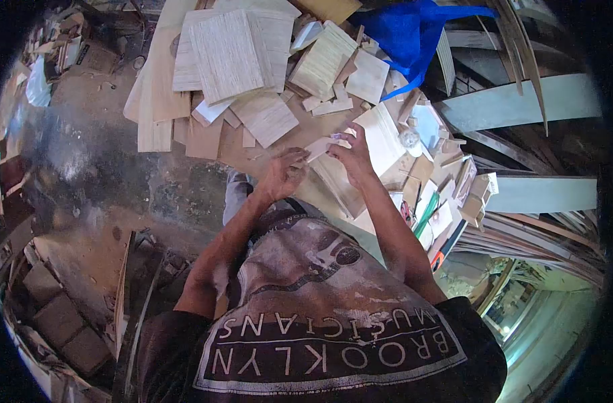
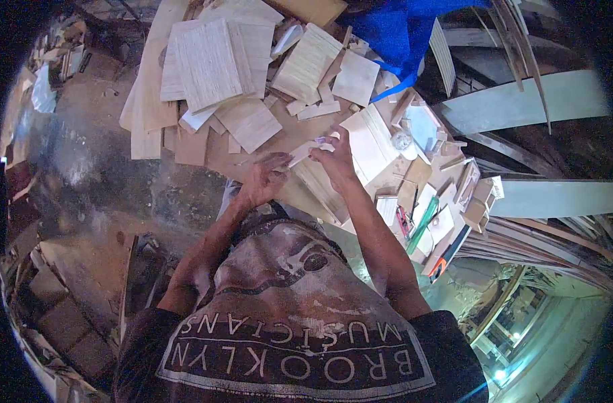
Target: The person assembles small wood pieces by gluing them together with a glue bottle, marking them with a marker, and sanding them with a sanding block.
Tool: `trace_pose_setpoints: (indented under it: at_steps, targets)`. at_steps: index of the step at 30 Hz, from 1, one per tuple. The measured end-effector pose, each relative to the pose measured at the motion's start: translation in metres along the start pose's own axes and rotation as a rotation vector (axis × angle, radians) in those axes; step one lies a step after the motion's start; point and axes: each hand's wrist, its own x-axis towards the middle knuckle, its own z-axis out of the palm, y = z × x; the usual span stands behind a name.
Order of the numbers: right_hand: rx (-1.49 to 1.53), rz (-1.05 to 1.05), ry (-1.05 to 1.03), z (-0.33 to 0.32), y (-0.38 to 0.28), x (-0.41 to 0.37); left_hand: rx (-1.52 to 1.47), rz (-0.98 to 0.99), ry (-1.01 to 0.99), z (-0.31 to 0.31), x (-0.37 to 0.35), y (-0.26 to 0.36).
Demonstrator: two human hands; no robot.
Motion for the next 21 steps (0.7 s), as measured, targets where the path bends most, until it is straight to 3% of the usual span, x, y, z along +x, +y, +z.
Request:
trace_pose_setpoints:
  at_steps: [3, 8, 15, 21]
  targets:
    - [-0.003, -0.006, -0.012, -0.003, 0.000, -0.002, 0.142, 0.090, 0.000, 0.005, -0.001, -0.002]
    - [-0.083, -0.032, -0.028, -0.005, 0.007, 0.001, -0.034, -0.151, -0.067, 0.011, -0.006, 0.006]
    - [-0.127, -0.041, -0.036, -0.006, 0.004, -0.002, -0.026, -0.088, -0.060, 0.012, -0.009, 0.006]
    - [-0.126, -0.071, -0.039, -0.006, 0.008, 0.003, -0.094, -0.174, -0.018, 0.018, -0.011, 0.006]
